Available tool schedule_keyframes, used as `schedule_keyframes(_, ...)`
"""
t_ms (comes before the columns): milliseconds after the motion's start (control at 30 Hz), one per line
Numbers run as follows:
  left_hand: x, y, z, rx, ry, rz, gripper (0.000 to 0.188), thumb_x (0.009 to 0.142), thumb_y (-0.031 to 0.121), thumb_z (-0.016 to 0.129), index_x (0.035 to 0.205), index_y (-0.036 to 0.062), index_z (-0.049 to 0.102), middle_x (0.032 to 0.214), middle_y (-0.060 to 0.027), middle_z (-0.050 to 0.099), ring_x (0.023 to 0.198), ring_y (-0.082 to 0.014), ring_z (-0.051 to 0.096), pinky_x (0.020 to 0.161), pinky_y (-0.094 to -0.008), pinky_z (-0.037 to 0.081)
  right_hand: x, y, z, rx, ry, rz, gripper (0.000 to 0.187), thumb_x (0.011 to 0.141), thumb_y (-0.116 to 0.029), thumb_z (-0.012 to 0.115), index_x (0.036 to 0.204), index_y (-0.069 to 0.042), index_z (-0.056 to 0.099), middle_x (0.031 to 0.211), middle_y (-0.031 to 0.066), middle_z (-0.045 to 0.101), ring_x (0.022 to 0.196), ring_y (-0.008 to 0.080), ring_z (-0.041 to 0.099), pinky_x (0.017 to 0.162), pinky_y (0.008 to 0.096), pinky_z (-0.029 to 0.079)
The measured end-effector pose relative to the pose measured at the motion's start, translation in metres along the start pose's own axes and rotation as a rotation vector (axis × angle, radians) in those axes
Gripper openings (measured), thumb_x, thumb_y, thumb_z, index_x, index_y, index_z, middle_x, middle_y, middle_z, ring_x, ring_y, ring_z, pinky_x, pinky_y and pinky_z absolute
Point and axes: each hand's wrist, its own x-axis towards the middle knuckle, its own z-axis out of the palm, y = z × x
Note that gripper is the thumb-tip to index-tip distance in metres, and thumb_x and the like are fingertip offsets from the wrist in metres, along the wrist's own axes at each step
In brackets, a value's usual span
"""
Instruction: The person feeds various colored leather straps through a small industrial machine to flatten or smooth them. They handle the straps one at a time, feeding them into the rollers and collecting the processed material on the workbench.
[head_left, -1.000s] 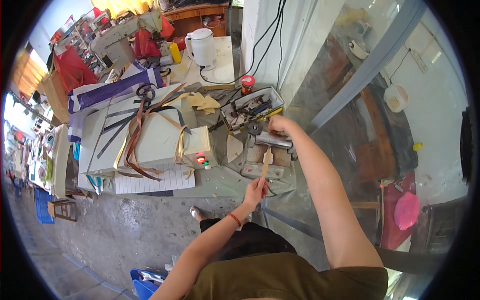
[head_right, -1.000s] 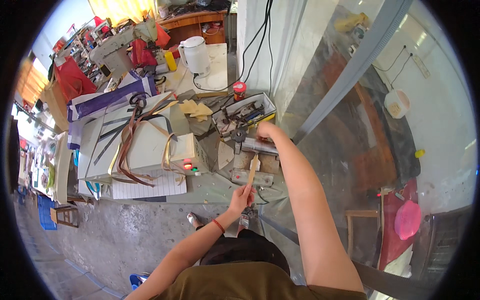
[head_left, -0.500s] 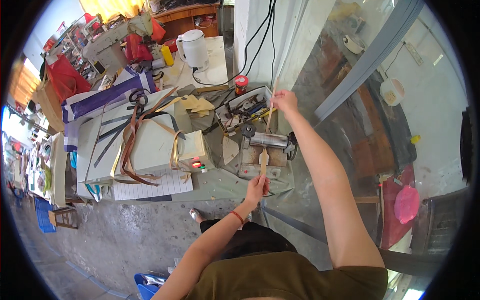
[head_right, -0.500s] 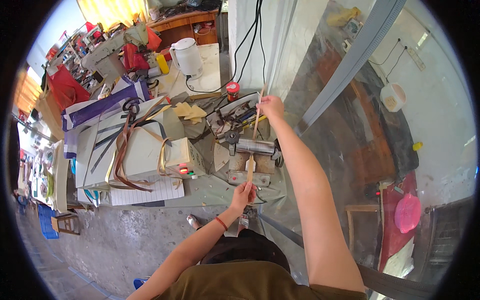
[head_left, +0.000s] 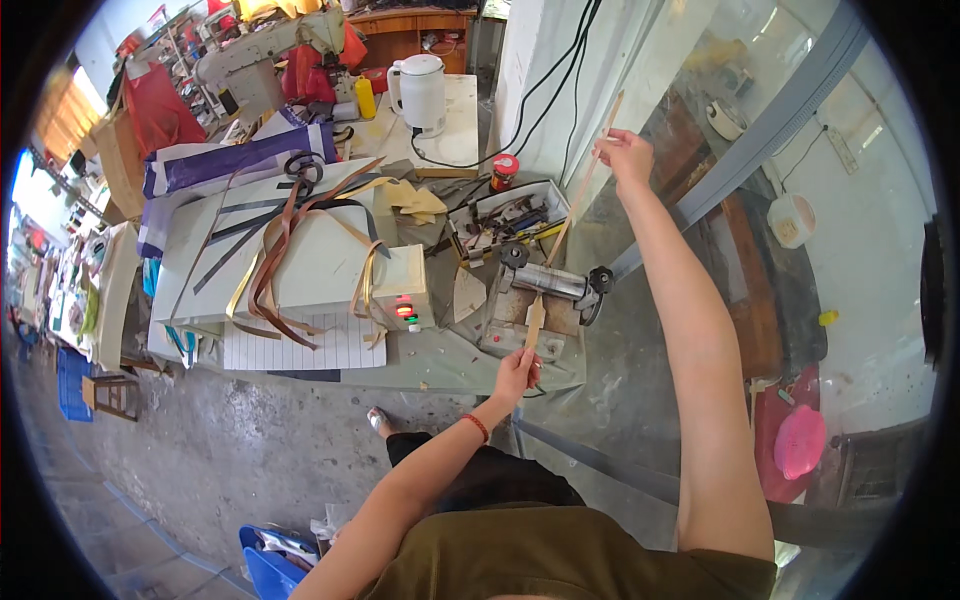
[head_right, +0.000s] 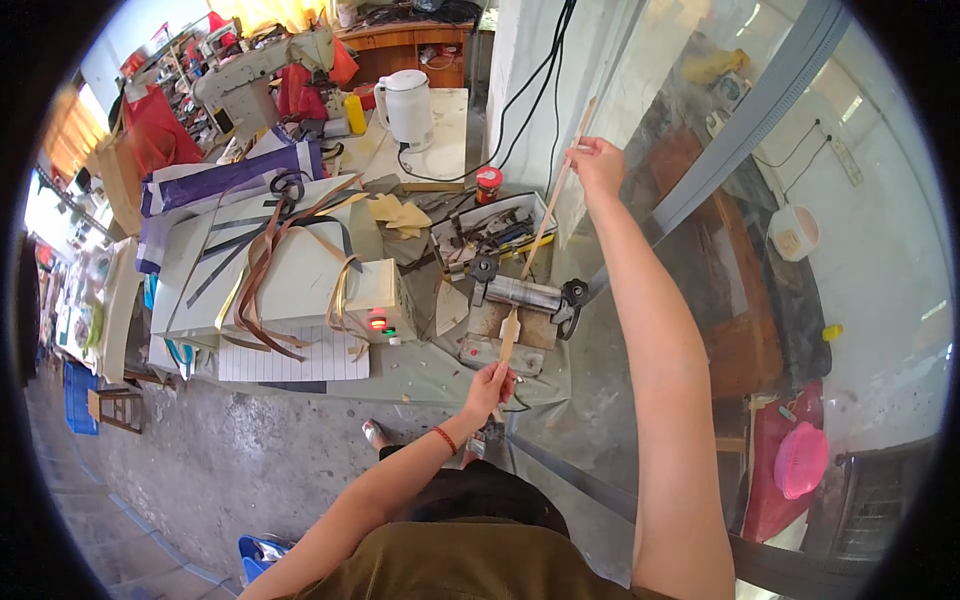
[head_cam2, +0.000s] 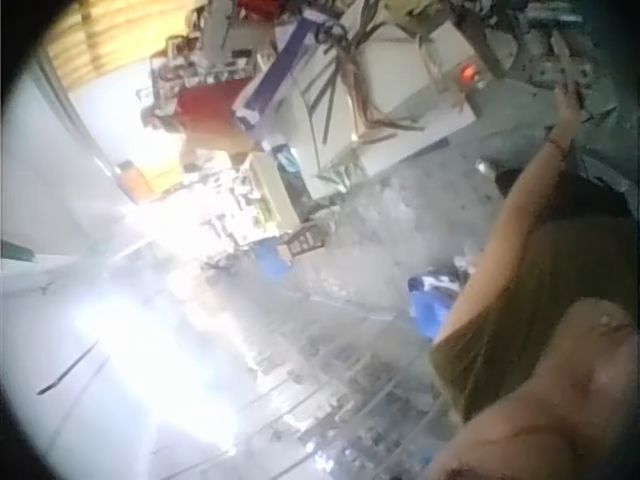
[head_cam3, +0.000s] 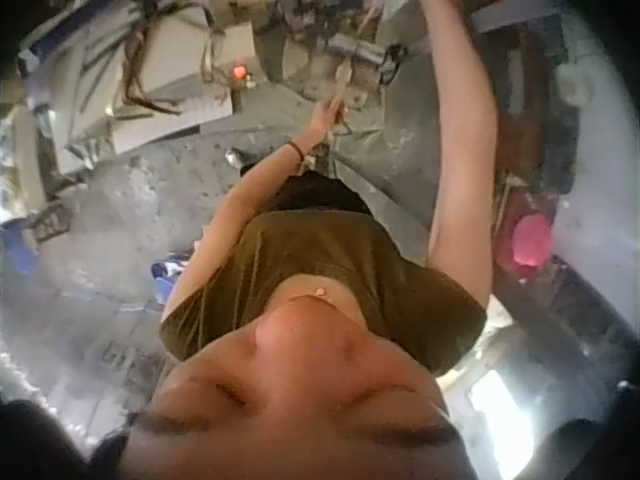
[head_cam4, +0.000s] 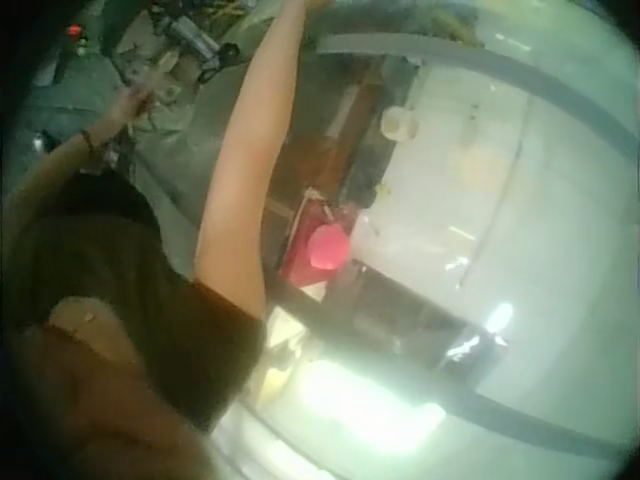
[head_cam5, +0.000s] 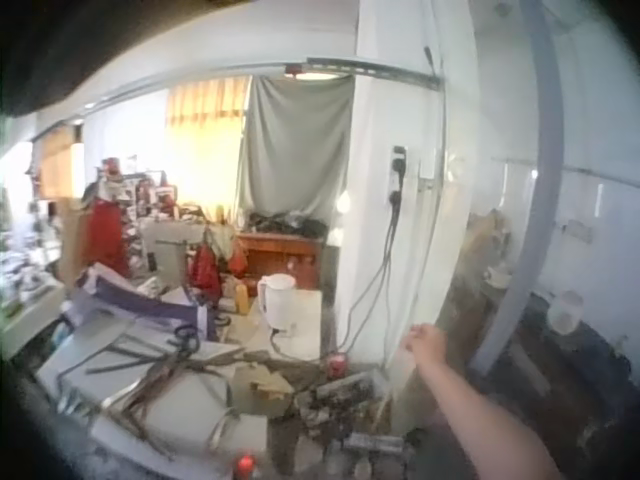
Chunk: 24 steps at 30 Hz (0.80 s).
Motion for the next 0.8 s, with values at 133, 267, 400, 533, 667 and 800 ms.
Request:
schedule_keyframes(133,-0.007,-0.014,-0.008,0.052,0.002,0.034,0.031,0.099,0.029,0.042,0.083,0.0065,0.055,0.059,0.0003,0.052,0.045,-0.0068,0.045,0.042,-0.0209,0.037,0.013,-0.023,-0.014,-0.008,0.007,-0.061,0.026,0.071,0.001,0.069,0.097,0.004,0.065,0.076,0.0102,0.067,0.064,0.0153,0.066,0.057,0.0243,0.053)
schedule_keyframes(267,-0.013,-0.015,-0.011,0.062,0.009,0.023,0.031,0.099,0.029,0.041,0.083,0.0059,0.055,0.059,-0.0004,0.053,0.044,-0.007,0.045,0.042,-0.0209,0.038,0.019,-0.047,-0.022,-0.085,0.093,-0.12,0.025,0.07,0.0,0.07,0.095,0.004,0.066,0.076,0.0099,0.068,0.064,0.0142,0.066,0.059,0.0239,0.054)
schedule_keyframes(400,-0.02,-0.01,-0.009,0.104,0.033,-0.008,0.031,0.099,0.028,0.041,0.083,0.0056,0.055,0.059,-0.0011,0.053,0.043,-0.0075,0.045,0.041,-0.0214,0.037,0.026,-0.068,-0.024,-0.013,0.092,-0.171,0.025,0.07,-0.002,0.07,0.094,0.004,0.066,0.076,0.0093,0.068,0.064,0.0142,0.066,0.059,0.0241,0.054)
schedule_keyframes(533,-0.016,-0.017,-0.013,0.136,0.026,0.038,0.031,0.099,0.028,0.041,0.083,0.0056,0.055,0.058,-0.0014,0.053,0.042,-0.0078,0.045,0.04,-0.0218,0.037,0.036,-0.096,-0.028,-0.056,0.099,-0.29,0.021,0.07,-0.004,0.071,0.089,0.002,0.067,0.075,0.0088,0.068,0.064,0.0145,0.067,0.059,0.0236,0.053)
schedule_keyframes(667,-0.016,-0.015,-0.01,0.142,0.015,0.078,0.031,0.099,0.029,0.042,0.084,0.0054,0.055,0.057,-0.0014,0.053,0.043,-0.0079,0.045,0.04,-0.022,0.036,0.046,-0.12,-0.035,-0.084,0.117,-0.377,0.02,0.07,-0.006,0.072,0.088,0.0,0.068,0.074,0.0067,0.069,0.064,0.0134,0.067,0.059,0.023,0.052)
schedule_keyframes(800,-0.009,-0.008,-0.007,0.16,0.037,0.135,0.03,0.098,0.027,0.042,0.083,0.0044,0.055,0.057,-0.002,0.052,0.044,-0.0085,0.045,0.042,-0.0233,0.037,0.05,-0.151,-0.042,-0.136,0.138,-0.43,0.019,0.071,-0.01,0.072,0.088,-0.002,0.069,0.073,0.0045,0.069,0.064,0.0128,0.067,0.061,0.0229,0.052)
